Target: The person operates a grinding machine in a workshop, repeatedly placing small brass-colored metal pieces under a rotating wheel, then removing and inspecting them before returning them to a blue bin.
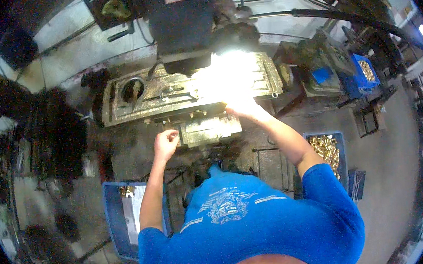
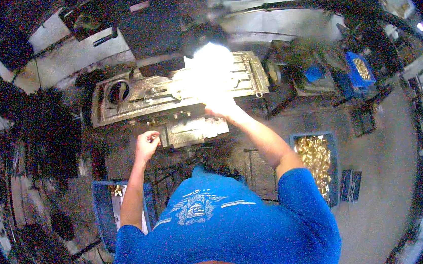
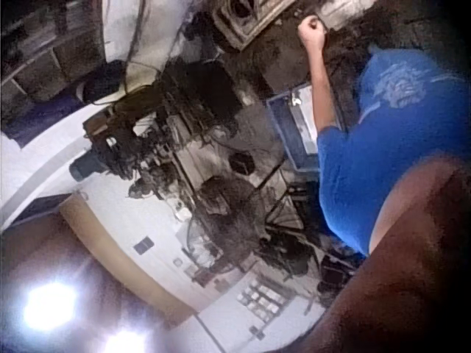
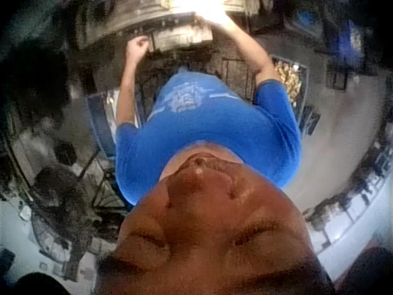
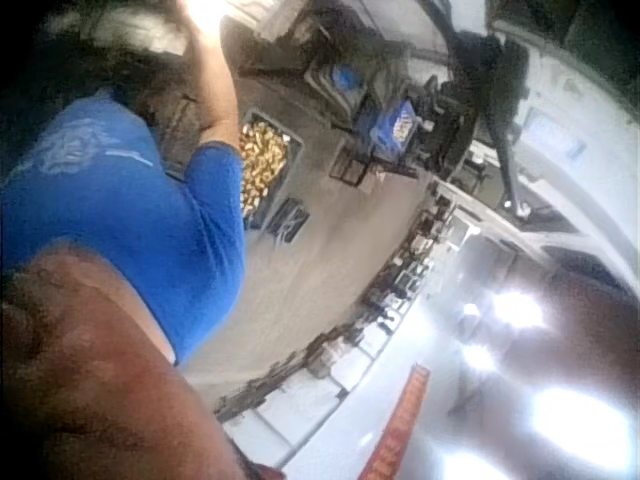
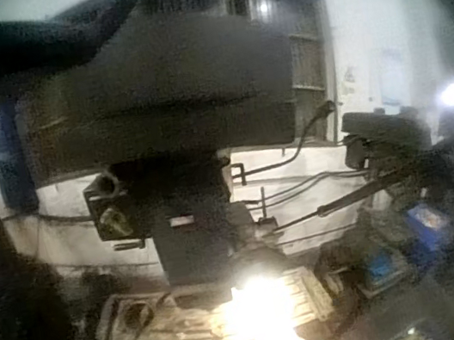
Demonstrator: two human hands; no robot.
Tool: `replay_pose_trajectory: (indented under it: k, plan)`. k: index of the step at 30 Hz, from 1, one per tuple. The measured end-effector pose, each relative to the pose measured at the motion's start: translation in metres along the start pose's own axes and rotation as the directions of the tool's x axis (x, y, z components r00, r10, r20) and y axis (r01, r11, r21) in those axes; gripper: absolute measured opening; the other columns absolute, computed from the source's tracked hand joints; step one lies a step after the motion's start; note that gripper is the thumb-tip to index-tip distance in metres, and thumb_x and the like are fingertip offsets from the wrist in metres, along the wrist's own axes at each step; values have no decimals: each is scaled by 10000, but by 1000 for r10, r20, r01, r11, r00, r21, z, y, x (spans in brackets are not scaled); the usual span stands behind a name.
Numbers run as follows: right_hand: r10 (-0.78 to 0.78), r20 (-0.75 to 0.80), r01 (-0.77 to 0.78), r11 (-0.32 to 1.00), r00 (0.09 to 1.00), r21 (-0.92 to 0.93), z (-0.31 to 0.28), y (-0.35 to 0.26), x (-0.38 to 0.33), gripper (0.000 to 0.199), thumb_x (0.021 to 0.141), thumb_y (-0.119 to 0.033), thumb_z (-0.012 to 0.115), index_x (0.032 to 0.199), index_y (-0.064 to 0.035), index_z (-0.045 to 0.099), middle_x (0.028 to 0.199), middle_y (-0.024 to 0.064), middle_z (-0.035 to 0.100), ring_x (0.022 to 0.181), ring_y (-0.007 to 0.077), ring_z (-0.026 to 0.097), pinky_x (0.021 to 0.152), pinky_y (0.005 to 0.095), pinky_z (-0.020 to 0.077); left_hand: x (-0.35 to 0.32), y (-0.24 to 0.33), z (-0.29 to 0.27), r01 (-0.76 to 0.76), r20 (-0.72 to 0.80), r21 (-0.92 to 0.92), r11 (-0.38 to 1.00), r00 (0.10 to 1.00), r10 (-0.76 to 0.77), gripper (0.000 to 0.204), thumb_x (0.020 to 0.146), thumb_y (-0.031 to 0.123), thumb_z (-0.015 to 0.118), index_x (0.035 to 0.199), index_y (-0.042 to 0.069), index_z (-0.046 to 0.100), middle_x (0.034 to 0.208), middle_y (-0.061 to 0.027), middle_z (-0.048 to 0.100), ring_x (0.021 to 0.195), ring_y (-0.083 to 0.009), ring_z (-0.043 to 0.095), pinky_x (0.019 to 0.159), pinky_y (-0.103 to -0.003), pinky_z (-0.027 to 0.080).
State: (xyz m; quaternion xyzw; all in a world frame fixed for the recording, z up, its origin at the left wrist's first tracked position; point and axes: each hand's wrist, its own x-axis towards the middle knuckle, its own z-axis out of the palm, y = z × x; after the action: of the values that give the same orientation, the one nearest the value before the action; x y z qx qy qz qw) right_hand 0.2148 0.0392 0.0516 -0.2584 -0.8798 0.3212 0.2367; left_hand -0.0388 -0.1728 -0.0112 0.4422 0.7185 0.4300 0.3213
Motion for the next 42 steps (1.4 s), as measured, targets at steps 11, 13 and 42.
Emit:
replay_pose_trajectory:
  k: [11, 13, 42]
  plan:
    - [-23, 91, 16, 997, 996, 76, 55, -11, -90, 226, 606, -285, 638, 687, -74, 652, 638, 140, 620, 560, 302, 585, 523, 381, 479, 13, 39, 17, 172, 230, -296, 940, 967, -104, 127, 825, 61, 548, 901, -39, 565, 638, -40, 547, 520, -150, 570, 527, -269, 482]
    - [241, 228, -222, 969, 943, -108, 54, -11, -106, 211, 592, -263, 629, 642, -59, 651, 613, 144, 614, 541, 305, 578, 508, 389, 470, 19, 33, 27, 232, 363, -317, 920, 925, -108, 164, 824, 61, 566, 968, -16, 576, 647, -42, 576, 539, -129, 592, 454, -217, 425]
    - [504, 246, -512, 858, 828, -36, 16, -51, -156, 275, 629, -258, 618, 706, 5, 641, 664, 191, 620, 625, 335, 611, 572, 411, 484, 65, -1, 81, 76, 562, -43, 996, 826, -39, 159, 774, -25, 608, 924, -57, 567, 776, -78, 576, 675, -133, 550, 597, -260, 471]
